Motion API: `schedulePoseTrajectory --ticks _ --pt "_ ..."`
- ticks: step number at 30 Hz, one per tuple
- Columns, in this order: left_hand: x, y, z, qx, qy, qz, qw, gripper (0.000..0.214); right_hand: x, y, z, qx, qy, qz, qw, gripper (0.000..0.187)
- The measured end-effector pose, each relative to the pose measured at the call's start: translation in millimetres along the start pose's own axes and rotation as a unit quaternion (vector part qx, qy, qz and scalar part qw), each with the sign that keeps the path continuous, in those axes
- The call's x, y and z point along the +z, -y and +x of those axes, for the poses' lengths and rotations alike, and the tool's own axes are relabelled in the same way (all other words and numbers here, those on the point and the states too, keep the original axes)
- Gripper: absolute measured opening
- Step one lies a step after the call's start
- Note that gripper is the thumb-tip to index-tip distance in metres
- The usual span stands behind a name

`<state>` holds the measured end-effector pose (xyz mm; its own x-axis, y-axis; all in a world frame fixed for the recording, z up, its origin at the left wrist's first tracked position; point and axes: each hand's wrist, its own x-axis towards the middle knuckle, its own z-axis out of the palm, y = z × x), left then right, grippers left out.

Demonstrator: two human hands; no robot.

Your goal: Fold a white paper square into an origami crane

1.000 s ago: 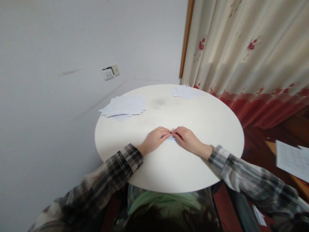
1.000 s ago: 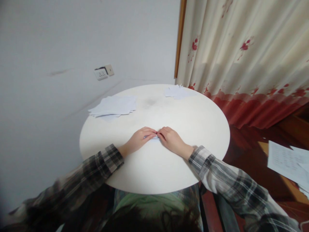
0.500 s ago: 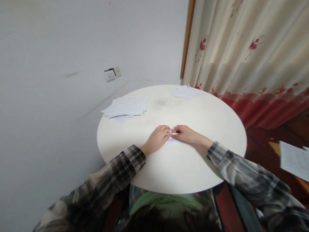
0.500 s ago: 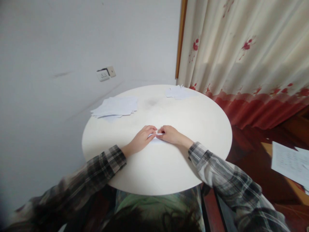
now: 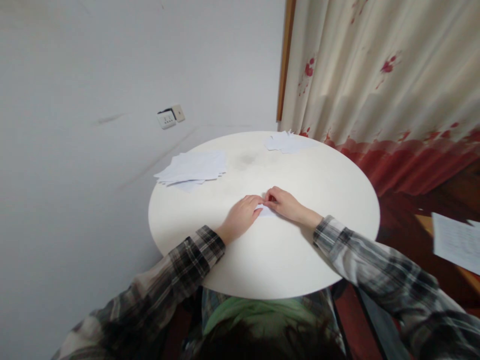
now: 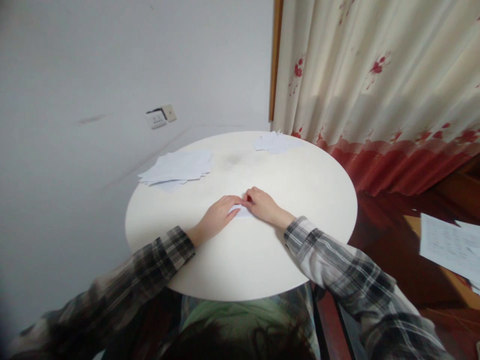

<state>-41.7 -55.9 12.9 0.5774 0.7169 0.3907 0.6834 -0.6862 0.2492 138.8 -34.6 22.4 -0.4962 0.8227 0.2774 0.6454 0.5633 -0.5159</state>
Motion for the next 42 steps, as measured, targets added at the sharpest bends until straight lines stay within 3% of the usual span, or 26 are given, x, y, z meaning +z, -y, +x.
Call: schedulePoseTrajectory --ticks 6,11,17,21,24,30,42 --pt "-1.9 -3.2 -2.0 0.017 -0.008 0.015 1.0 0.018 3.8 -19.3 3.8 -0.074 -0.019 -0.026 0.997 0.019" --pt "-8.2 -8.0 -7.1 0.045 -0.011 0.036 0.998 0.016 -1.7 -33.2 4.6 -0.09 -0.03 -0.068 0.993 0.034" --pt "-16.1 -13.2 -5.6 0.078 0.004 -0.027 0.997 0.02 -2.9 -31.6 1.2 -0.035 -0.072 -0.121 0.989 0.046" --pt "-14.1 -11.7 -4.6 0.099 0.013 -0.064 0.993 0.014 0.8 -28.1 -1.0 -0.034 -0.068 -0.132 0.988 0.048" --pt "-10.5 -11.4 -4.6 0.12 0.052 -0.08 0.988 0.02 0.8 -27.2 -0.5 -0.007 -0.055 -0.161 0.985 0.057" --pt "-8.7 -15.6 -2.9 0.131 0.141 -0.048 0.98 0.037 -3.6 -34.2 8.5 0.058 -0.038 -0.189 0.98 0.073" --pt "-16.4 -22.7 -12.8 0.133 0.19 -0.027 0.972 0.045 -10.3 -66.7 34.3 0.127 -0.053 -0.218 0.966 0.074"
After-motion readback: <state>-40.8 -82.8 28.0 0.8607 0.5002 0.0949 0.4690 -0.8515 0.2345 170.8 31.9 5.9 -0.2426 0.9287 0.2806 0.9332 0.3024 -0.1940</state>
